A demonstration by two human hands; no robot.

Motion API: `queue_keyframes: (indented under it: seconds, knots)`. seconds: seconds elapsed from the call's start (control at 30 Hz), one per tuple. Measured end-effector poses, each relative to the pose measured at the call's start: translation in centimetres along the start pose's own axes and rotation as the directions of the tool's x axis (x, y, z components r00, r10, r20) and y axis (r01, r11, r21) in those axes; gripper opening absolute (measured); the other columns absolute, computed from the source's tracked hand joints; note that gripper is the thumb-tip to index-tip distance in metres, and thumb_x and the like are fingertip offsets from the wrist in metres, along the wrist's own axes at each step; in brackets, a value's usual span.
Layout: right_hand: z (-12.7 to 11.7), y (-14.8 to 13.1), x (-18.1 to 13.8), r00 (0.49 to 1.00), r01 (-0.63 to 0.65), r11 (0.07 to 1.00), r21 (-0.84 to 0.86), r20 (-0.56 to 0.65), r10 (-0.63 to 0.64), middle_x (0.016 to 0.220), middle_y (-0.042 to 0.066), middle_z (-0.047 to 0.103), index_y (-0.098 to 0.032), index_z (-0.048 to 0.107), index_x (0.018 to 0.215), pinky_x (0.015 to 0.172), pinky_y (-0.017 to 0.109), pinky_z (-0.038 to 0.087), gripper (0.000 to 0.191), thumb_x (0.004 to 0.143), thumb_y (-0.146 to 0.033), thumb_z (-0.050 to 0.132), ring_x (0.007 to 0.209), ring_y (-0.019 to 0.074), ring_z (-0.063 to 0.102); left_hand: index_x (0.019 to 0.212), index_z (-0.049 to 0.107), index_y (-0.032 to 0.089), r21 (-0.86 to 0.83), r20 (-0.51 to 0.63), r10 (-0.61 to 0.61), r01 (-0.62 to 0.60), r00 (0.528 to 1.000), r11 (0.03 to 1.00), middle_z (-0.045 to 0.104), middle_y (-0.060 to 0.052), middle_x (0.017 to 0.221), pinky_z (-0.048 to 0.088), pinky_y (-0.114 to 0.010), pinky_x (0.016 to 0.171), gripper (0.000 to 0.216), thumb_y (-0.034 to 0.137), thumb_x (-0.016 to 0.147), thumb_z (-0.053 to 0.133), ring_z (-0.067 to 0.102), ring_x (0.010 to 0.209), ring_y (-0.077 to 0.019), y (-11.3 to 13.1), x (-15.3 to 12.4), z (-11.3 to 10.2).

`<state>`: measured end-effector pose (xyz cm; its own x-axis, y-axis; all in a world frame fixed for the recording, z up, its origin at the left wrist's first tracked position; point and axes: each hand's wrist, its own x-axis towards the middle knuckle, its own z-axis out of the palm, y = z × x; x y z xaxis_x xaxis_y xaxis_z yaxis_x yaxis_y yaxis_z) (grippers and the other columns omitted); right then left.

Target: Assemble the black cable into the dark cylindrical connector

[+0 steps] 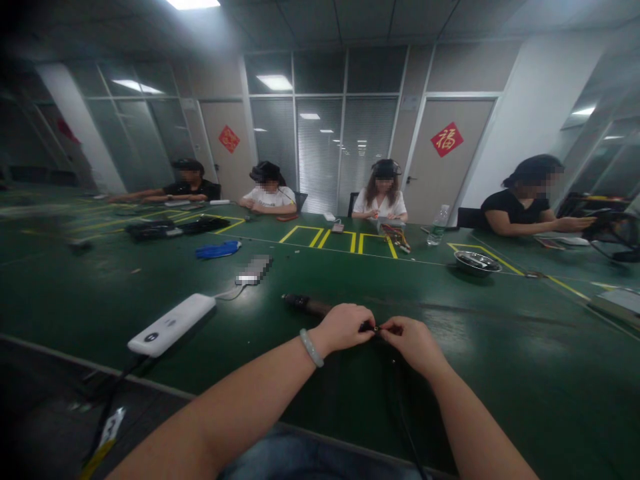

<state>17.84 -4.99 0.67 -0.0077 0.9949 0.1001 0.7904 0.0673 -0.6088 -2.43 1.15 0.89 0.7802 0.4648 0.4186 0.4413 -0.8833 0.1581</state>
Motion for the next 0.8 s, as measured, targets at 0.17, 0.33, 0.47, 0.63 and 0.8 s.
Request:
queue_keyframes:
  seconds: [0.17,0.33,0.47,0.63,0.8]
  knots:
    - [-0.2,0.1,0.0,1.0,0.01,1.0,0.014,0.005,-0.01,0.081,0.003,0.071,-0.022,0.073,0.088,0.063,0.027,0.043,0.028,0.076,-0.043,0.059,0.072,0.019,0.063,0.097,0.061,0.023,0.006,-0.011,-0.003,0.003,1.0,1.0,0.065,0.001,0.095,0.046,-0.029,0.077,0.02,0.039,0.086,0.057,0.06,0.088,-0.0167,0.1,0.0,0.0]
    - [-0.5,0.0,-0.2,1.0,0.016,1.0,0.015,0.014,-0.016,0.081,0.003,0.071,-0.022,0.073,0.088,0.062,0.027,0.042,0.028,0.078,-0.043,0.058,0.073,0.0185,0.063,0.098,0.061,0.022,0.013,0.01,-0.011,0.01,1.0,1.0,0.065,-0.001,0.096,0.045,-0.029,0.078,0.02,0.038,0.087,0.056,0.059,0.089,-0.0168,0.4,0.0,-0.1]
    - [-0.5,-0.1,-0.1,1.0,0.013,1.0,0.0,0.023,-0.013,0.08,0.003,0.071,-0.023,0.073,0.087,0.063,0.026,0.042,0.026,0.076,-0.042,0.059,0.072,0.0184,0.063,0.098,0.061,0.022,0.019,0.016,-0.008,0.007,1.0,1.0,0.065,0.0,0.096,0.045,-0.029,0.079,0.019,0.038,0.087,0.057,0.059,0.09,-0.0167,0.4,0.0,-0.2]
    - [-0.4,-0.3,-0.2,0.999,0.004,1.0,-0.011,0.037,-0.004,0.079,0.002,0.071,-0.023,0.073,0.085,0.062,0.026,0.041,0.026,0.077,-0.042,0.057,0.071,0.0176,0.062,0.097,0.061,0.022,0.036,0.025,0.012,-0.013,1.0,0.999,0.064,0.0,0.097,0.045,-0.028,0.079,0.019,0.037,0.089,0.054,0.059,0.09,-0.016,0.5,0.1,-0.3]
    - [-0.4,-1.1,-0.5,1.0,0.015,0.997,-0.082,-0.002,-0.015,0.079,0.003,0.071,-0.022,0.072,0.084,0.061,0.026,0.041,0.023,0.076,-0.037,0.057,0.07,0.0176,0.062,0.094,0.06,0.022,0.07,-0.002,0.028,-0.028,1.0,0.997,0.064,0.0,0.095,0.044,-0.029,0.077,0.017,0.036,0.088,0.055,0.059,0.088,-0.0162,0.5,0.0,0.0]
